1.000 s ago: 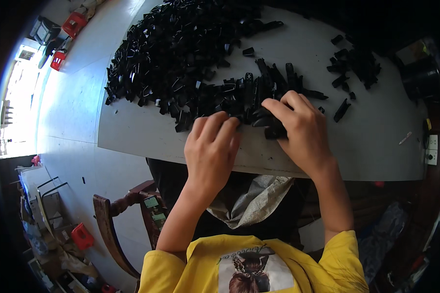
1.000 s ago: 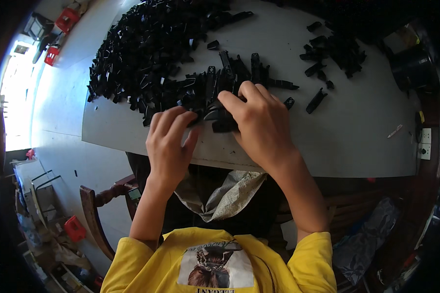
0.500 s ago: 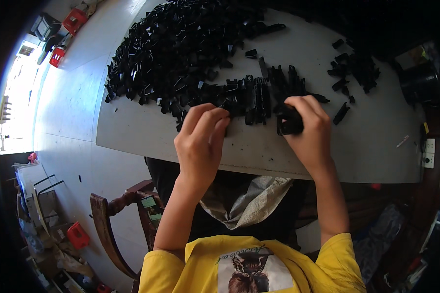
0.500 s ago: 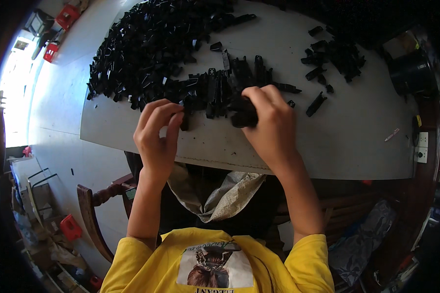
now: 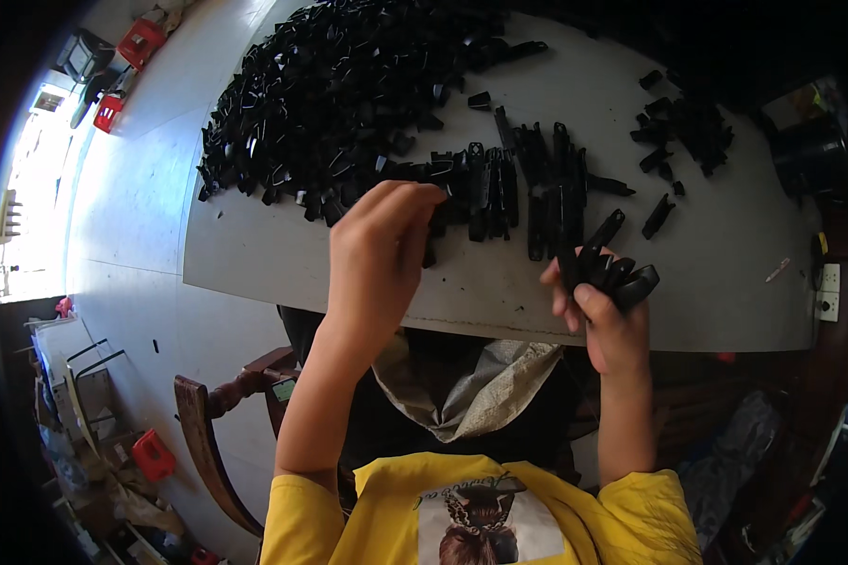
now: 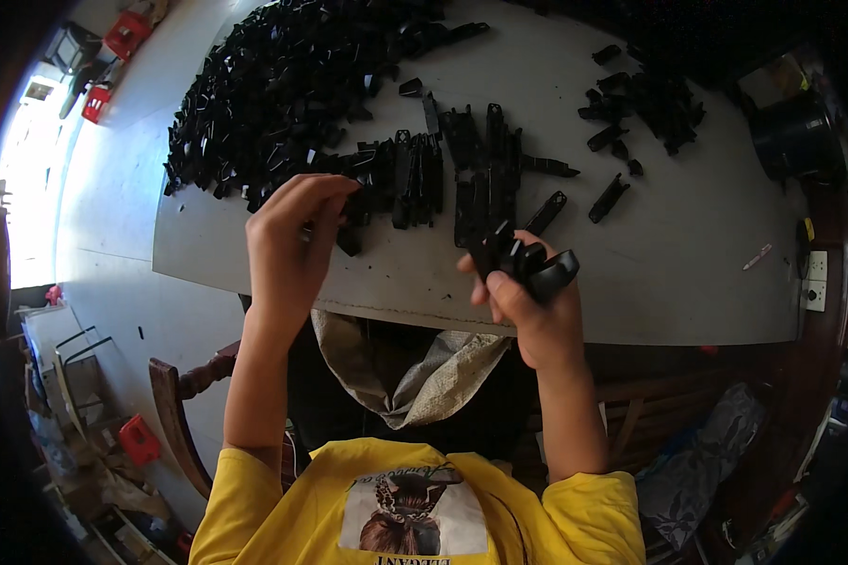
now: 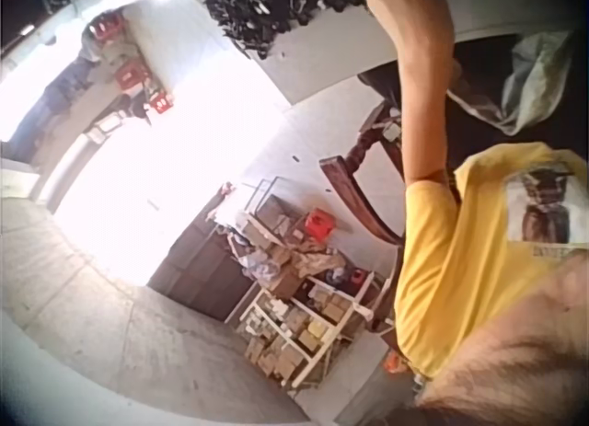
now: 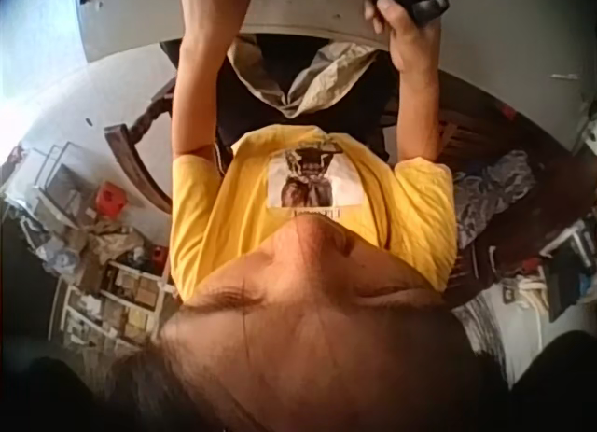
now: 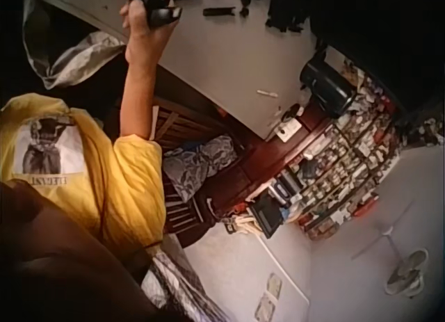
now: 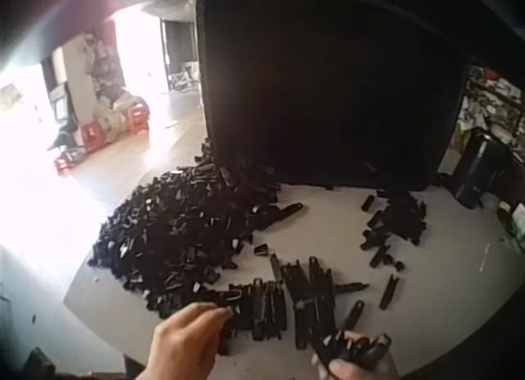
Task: Packaging small black plastic components into a collection bag.
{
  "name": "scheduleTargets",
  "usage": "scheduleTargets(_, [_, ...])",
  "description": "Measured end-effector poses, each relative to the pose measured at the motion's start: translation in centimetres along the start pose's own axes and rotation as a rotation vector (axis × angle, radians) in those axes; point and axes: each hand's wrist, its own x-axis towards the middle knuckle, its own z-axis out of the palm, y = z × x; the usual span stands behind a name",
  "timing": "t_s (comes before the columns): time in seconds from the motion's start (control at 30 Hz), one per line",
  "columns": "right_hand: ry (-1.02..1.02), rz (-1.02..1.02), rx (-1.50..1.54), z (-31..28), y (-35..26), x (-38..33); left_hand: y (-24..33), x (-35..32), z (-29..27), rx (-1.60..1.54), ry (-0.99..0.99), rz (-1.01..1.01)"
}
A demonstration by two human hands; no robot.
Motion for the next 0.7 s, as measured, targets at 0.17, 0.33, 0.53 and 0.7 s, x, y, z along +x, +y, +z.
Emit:
scheduleTargets(0.17, [-0.019,-0.078,-0.182,0.8,-0.1,-0.9,0.0,-1.1,-0.4,-0.807,-0.072,-0.420])
scheduleTargets(0.33, [-0.116,-0.636,-0.718,1.3,-1.7,-1.0,1.6,-3.6,-0.9,-0.521,-0.185,-0.083])
scheduleTargets(0.53, [-0.140,-0.814,-0.873,2.1,-2.6,-1.5,3.9,-4.3,-1.2,-0.374,-0.158,0.010])
scheduleTargets(0.7, [-0.152,-0.836,-0.938,2.2,-3.0,-1.8,4.1,-4.4,-1.5,-0.292,-0.158,0.088])
